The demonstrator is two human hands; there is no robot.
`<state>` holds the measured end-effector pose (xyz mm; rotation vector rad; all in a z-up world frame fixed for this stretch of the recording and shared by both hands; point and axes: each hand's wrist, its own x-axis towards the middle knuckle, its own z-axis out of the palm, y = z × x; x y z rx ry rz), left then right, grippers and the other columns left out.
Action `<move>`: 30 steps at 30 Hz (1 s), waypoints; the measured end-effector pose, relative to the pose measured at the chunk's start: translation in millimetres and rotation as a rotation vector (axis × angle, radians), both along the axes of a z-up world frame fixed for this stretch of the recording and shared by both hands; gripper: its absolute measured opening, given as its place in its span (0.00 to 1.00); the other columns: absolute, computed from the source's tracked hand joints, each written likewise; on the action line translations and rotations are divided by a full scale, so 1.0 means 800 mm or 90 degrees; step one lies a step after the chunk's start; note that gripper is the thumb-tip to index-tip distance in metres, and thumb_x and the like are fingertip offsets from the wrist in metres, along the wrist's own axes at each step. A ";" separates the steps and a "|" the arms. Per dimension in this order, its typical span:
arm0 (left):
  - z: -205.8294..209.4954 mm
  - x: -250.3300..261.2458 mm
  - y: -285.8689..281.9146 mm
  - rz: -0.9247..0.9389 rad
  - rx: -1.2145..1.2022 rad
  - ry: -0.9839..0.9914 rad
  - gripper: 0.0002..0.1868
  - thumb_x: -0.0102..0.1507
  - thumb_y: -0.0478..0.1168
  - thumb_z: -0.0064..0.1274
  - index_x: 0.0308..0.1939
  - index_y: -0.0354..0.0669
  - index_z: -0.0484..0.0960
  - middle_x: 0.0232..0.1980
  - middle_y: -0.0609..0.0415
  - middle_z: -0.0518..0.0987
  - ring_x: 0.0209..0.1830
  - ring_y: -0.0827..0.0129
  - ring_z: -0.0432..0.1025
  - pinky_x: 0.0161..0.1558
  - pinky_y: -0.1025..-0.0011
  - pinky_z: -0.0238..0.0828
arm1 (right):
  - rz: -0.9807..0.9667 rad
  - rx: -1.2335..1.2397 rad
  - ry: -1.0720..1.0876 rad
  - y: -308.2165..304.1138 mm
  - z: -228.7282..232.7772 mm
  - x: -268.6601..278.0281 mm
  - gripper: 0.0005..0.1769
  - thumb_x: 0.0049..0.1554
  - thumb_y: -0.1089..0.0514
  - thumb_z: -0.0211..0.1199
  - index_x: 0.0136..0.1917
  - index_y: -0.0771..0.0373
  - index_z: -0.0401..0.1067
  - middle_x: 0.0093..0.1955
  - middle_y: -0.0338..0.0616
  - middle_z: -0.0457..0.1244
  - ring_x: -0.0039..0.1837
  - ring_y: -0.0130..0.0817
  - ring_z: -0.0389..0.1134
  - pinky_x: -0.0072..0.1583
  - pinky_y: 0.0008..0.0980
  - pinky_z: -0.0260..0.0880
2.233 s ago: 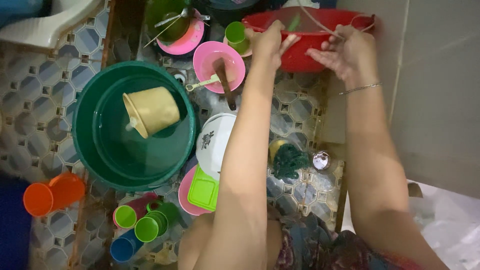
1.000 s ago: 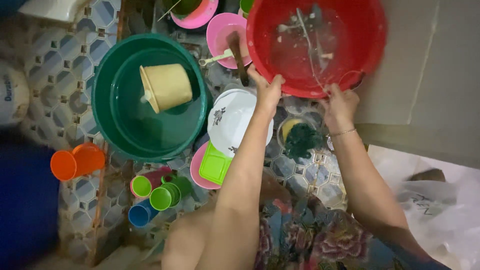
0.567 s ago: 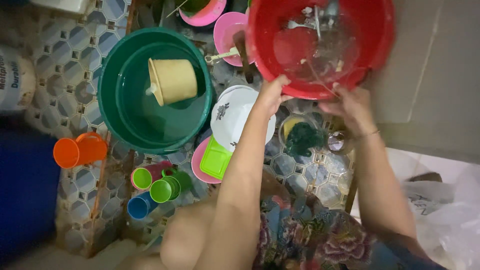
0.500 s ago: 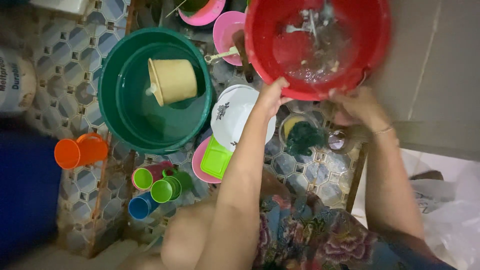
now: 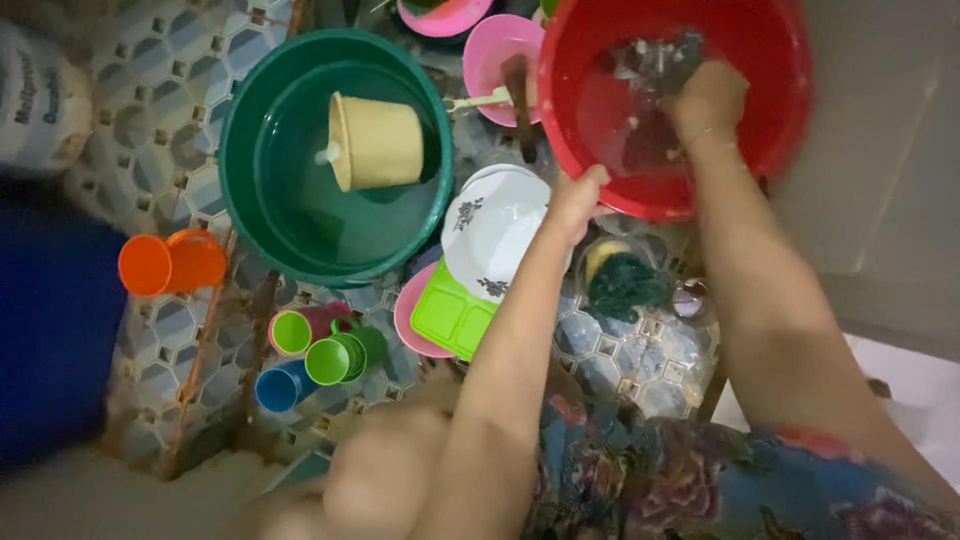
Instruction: The recorder is washing various dishes, bowls, and cups using a sponge and soapy water in plastic basins on the floor.
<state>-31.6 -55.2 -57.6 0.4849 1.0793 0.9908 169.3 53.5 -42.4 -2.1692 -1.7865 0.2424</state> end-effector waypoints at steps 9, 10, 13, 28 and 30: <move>0.018 0.008 0.000 -0.002 -0.026 -0.014 0.32 0.58 0.35 0.49 0.67 0.47 0.62 0.55 0.49 0.76 0.46 0.58 0.76 0.35 0.56 0.83 | -0.147 0.048 -0.017 0.006 -0.084 -0.021 0.20 0.51 0.48 0.81 0.41 0.67 0.81 0.42 0.65 0.70 0.46 0.64 0.72 0.51 0.55 0.71; 0.020 0.008 0.001 -0.006 -0.017 0.001 0.33 0.58 0.35 0.50 0.68 0.47 0.62 0.55 0.49 0.76 0.46 0.57 0.77 0.35 0.57 0.83 | -0.145 0.011 0.050 0.004 -0.070 -0.023 0.19 0.46 0.51 0.80 0.41 0.68 0.80 0.42 0.65 0.69 0.47 0.62 0.73 0.50 0.52 0.73; 0.036 0.009 0.000 -0.017 -0.006 0.034 0.34 0.58 0.35 0.50 0.69 0.46 0.62 0.55 0.47 0.76 0.46 0.56 0.77 0.34 0.58 0.83 | -0.137 -0.057 0.117 0.003 -0.066 -0.026 0.15 0.48 0.55 0.74 0.45 0.67 0.80 0.47 0.66 0.69 0.53 0.61 0.73 0.54 0.51 0.73; 0.053 0.008 0.009 0.004 0.070 0.085 0.42 0.55 0.31 0.49 0.73 0.50 0.56 0.58 0.45 0.75 0.46 0.57 0.77 0.31 0.58 0.83 | 0.262 -0.002 -0.019 0.058 -0.029 -0.019 0.26 0.60 0.53 0.66 0.64 0.73 0.68 0.66 0.70 0.59 0.67 0.68 0.56 0.60 0.71 0.53; 0.053 0.007 0.016 -0.006 0.047 0.079 0.40 0.55 0.32 0.48 0.72 0.49 0.57 0.57 0.44 0.76 0.44 0.56 0.77 0.30 0.56 0.82 | 0.326 -0.042 -0.043 0.053 -0.049 -0.045 0.25 0.55 0.56 0.67 0.62 0.71 0.70 0.64 0.66 0.62 0.66 0.68 0.57 0.58 0.73 0.53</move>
